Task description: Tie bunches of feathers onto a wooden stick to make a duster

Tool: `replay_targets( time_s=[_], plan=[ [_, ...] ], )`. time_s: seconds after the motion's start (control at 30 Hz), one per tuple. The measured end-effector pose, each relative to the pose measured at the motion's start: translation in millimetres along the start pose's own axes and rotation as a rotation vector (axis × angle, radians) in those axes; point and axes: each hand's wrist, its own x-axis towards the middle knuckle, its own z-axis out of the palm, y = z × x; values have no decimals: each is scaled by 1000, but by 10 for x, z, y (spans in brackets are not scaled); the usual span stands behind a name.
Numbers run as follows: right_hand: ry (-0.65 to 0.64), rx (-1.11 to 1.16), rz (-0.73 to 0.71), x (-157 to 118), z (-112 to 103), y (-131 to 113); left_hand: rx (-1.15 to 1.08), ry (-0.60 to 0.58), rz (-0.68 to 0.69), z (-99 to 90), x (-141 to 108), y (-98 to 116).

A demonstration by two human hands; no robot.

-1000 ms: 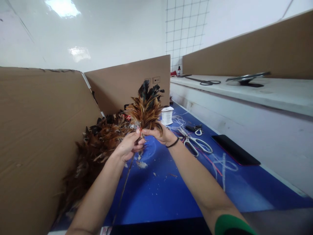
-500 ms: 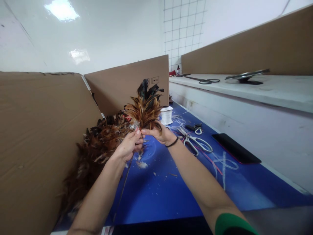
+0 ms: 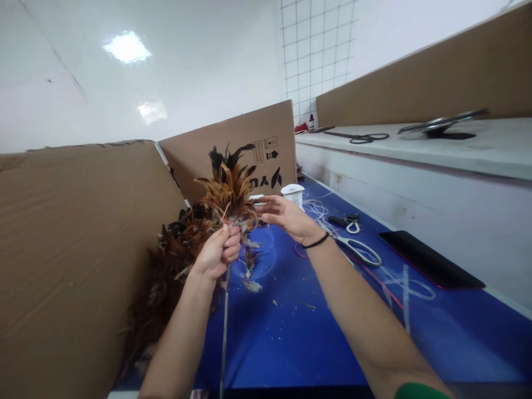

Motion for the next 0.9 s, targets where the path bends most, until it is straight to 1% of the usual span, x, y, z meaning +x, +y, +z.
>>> replay_targets(
  time_s=[0.07,0.13,0.2,0.3,0.4,0.5,0.67,0.8,0.9],
  plan=[
    [65,-36,7,-11,-77,-56,-67,-3,-3,-78,1,-23],
    [104,-67,0,-24,-130,-100,-79,34,6,-148,17,-76],
    [127,-99,-5,-36,-161,-127,-29,100,24,-203,45,-143],
    [142,-160,-19,-45,-171,-133,86,229,62,-272,91,-237],
    [109,-251,-24,-43,-153,-100,141,337,90,-346,119,-307],
    [12,-356,-14,-26,-122,-34,158,402,98,-418,122,-352],
    [-213,-567,33,9,-43,122,161,475,95,-509,115,-395],
    [-451,-905,106,-3,107,291,140,486,78,-561,121,-413],
    [-612,-1171,153,-27,264,479,124,499,74,-584,122,-414]
  ],
)
